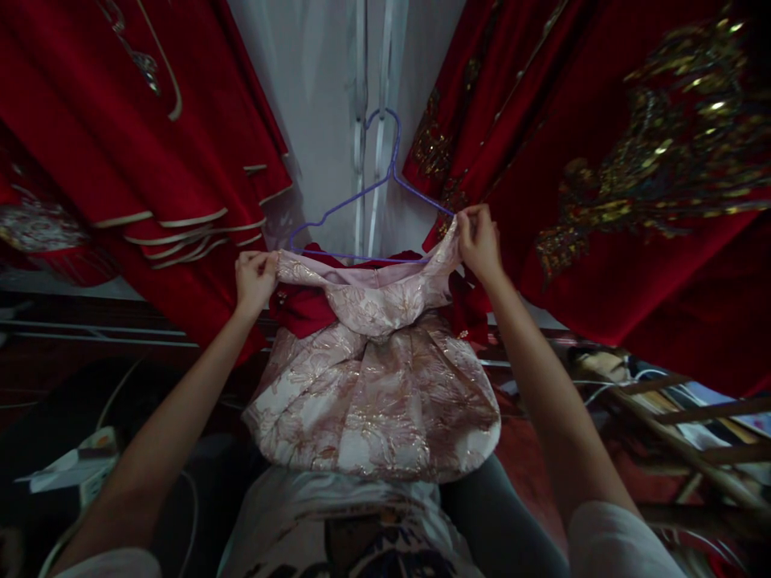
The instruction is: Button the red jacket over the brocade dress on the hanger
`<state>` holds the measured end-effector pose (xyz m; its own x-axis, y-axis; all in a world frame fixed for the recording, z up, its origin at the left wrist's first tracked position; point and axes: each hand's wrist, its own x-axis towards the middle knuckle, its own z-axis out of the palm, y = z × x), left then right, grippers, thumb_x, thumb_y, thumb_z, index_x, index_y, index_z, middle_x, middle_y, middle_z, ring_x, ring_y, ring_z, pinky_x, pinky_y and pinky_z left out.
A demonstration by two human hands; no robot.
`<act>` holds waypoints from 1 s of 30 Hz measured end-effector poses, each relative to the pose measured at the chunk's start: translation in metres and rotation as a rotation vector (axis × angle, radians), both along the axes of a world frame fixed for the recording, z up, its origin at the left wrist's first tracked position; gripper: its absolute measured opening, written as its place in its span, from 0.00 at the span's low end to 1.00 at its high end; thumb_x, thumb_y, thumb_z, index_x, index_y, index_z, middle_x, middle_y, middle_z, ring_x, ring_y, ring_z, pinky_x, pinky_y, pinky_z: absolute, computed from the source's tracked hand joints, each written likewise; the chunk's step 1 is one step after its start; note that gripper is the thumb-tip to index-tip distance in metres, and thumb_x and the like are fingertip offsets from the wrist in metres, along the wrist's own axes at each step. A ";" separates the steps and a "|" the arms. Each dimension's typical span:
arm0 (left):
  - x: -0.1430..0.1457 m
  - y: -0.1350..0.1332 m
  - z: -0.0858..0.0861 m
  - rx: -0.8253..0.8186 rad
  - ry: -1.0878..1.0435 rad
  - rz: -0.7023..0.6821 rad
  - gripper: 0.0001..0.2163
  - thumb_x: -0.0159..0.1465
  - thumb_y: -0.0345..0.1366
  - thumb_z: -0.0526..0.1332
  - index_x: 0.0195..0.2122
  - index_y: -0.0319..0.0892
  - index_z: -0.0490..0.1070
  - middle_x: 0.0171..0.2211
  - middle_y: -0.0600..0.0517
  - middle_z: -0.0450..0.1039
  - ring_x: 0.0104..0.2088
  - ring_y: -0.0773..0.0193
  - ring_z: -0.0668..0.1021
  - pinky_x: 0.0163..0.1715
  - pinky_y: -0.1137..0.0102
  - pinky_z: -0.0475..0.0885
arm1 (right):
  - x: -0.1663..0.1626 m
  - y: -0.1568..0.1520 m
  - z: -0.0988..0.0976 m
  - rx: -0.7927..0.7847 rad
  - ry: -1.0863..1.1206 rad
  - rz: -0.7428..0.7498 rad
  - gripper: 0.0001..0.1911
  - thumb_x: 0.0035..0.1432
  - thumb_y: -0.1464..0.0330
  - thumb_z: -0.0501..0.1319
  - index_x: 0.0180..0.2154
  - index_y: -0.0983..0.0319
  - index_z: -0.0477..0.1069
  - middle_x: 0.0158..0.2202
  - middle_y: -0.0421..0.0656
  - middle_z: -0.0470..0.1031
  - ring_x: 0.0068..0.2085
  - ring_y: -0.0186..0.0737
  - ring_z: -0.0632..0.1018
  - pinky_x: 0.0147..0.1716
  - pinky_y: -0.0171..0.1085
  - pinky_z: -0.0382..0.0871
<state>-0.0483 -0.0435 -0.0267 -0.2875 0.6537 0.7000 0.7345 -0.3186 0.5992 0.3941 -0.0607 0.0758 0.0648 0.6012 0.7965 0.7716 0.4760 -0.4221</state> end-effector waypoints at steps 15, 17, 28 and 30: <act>0.049 0.023 0.071 0.095 0.019 -0.315 0.18 0.64 0.49 0.55 0.30 0.41 0.75 0.32 0.50 0.76 0.37 0.62 0.76 0.43 0.67 0.70 | 0.006 -0.004 0.007 -0.036 -0.053 0.022 0.19 0.66 0.53 0.47 0.42 0.60 0.65 0.36 0.45 0.73 0.38 0.42 0.76 0.44 0.42 0.67; 0.066 0.027 0.084 0.092 0.097 -0.345 0.17 0.64 0.49 0.55 0.32 0.42 0.76 0.33 0.49 0.77 0.38 0.61 0.76 0.46 0.65 0.69 | 0.006 -0.003 0.005 -0.039 -0.051 0.020 0.19 0.66 0.53 0.47 0.43 0.60 0.65 0.36 0.45 0.73 0.38 0.42 0.76 0.44 0.43 0.67; 0.059 0.031 0.082 -0.047 0.093 -0.337 0.19 0.68 0.45 0.47 0.43 0.41 0.74 0.38 0.48 0.77 0.38 0.61 0.78 0.42 0.67 0.70 | 0.003 0.002 -0.003 -0.044 -0.004 0.060 0.19 0.66 0.54 0.47 0.46 0.60 0.65 0.37 0.46 0.72 0.39 0.43 0.75 0.44 0.45 0.66; 0.038 0.037 0.064 -0.086 -0.017 -0.227 0.17 0.67 0.41 0.46 0.45 0.41 0.71 0.38 0.48 0.76 0.35 0.63 0.78 0.39 0.67 0.71 | 0.002 0.003 -0.004 -0.049 0.006 0.067 0.19 0.66 0.54 0.47 0.46 0.60 0.65 0.37 0.46 0.72 0.38 0.43 0.75 0.43 0.45 0.66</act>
<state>-0.0105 -0.0066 0.0370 -0.1376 0.7600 0.6352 0.6392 -0.4218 0.6431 0.3964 -0.0581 0.0716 0.0279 0.6425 0.7658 0.7362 0.5050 -0.4506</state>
